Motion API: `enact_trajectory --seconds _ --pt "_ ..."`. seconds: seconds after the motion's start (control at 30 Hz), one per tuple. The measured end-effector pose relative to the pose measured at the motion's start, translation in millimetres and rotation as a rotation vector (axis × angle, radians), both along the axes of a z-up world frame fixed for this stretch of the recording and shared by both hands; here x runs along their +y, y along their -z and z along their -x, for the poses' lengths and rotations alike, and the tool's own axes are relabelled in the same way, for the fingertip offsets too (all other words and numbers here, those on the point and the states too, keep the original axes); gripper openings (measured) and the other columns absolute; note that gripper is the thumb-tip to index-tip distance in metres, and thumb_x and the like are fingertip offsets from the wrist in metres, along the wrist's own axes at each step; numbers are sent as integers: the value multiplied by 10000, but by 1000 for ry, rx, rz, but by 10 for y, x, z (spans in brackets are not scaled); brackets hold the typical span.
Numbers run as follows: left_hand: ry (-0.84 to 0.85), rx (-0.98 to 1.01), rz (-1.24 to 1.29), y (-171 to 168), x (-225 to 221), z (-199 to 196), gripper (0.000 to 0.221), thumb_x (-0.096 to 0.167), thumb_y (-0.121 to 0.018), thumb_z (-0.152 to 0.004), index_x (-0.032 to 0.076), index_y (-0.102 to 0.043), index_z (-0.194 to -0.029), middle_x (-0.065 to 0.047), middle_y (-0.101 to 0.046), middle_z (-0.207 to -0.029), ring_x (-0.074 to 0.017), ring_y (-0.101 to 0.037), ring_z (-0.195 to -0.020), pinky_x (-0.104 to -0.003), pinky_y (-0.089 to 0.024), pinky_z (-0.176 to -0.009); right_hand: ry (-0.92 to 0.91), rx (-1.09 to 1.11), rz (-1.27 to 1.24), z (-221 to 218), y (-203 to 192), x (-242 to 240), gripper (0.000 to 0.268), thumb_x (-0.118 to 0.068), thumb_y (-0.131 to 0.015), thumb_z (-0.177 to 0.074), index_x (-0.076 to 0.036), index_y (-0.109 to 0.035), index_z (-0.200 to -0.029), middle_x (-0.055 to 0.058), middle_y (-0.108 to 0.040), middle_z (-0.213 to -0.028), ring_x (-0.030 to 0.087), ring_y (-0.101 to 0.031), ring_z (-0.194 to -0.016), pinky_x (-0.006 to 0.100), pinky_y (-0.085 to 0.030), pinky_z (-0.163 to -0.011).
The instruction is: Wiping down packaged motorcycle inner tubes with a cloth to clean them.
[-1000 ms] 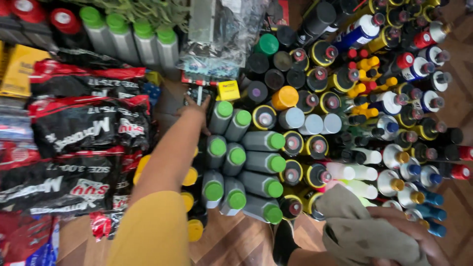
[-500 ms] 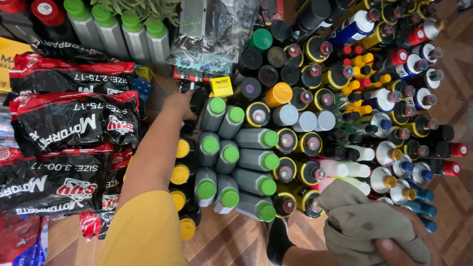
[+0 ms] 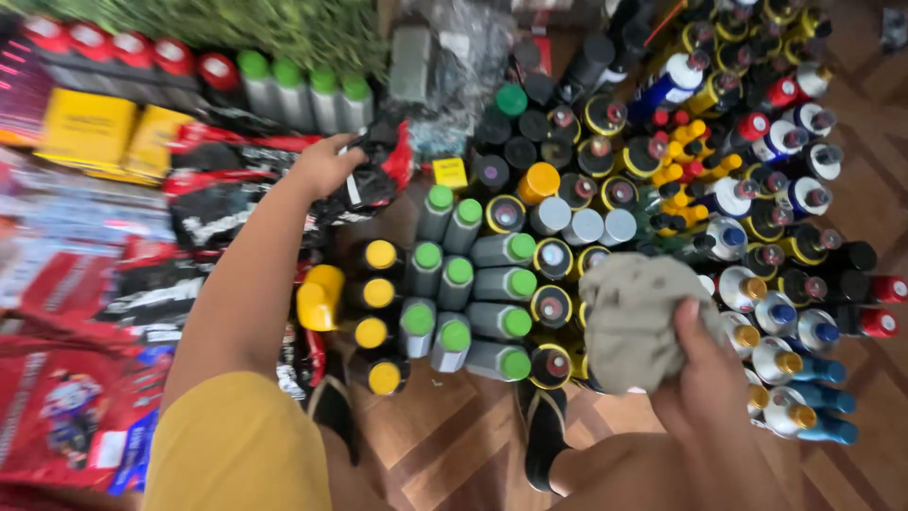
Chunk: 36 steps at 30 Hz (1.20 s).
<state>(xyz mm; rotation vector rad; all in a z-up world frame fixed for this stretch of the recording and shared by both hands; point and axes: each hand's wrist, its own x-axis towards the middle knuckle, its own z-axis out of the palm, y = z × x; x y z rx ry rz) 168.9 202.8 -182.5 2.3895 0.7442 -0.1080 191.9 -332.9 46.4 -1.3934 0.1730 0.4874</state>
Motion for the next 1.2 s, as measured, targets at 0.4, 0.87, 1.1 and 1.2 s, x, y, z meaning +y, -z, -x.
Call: enact_trajectory --seconds 0.4,0.87,1.1,1.2 --pt "-176 -519 1801 -1747 -1946 1011 485 435 -501 -906 12 -692 -1046 -143 -738 -862 -288 -704 -742 -447 -574 -717 -173 28 -461 125 68 515 614 -550 -554 -949 -174 -480 -1429 43 -598 -1388 281 -585 -1287 567 -443 -1116" --pt "-25 -413 1454 -2867 -2608 1806 798 672 -333 -964 80 -574 -1442 -92 -697 -1334 -222 -666 -1216 -408 -550 -1033 -445 175 -655 231 241 208 527 -229 -698 -883 13 -593 -1340 165 -704 -1225 300 -711 -1082 461 -563 -1007" --pt "157 -718 865 -2420 -2443 1832 510 258 -688 -980 47 -547 -1422 -79 -671 -1254 -180 -628 -1140 -323 -530 -969 -324 23 -574 26 231 81 492 -174 -682 -895 44 -579 -1323 179 -705 -1184 300 -717 -1053 444 -594 -981" --pt "-3 -779 653 -2325 -2563 1676 413 119 -800 -906 42 -641 -1280 -66 -707 -1155 -146 -683 -1059 -290 -566 -912 -363 -184 -568 150 -73 165 561 -123 -689 -849 -21 -556 -1385 121 -701 -1197 247 -712 -1059 408 -588 -944"
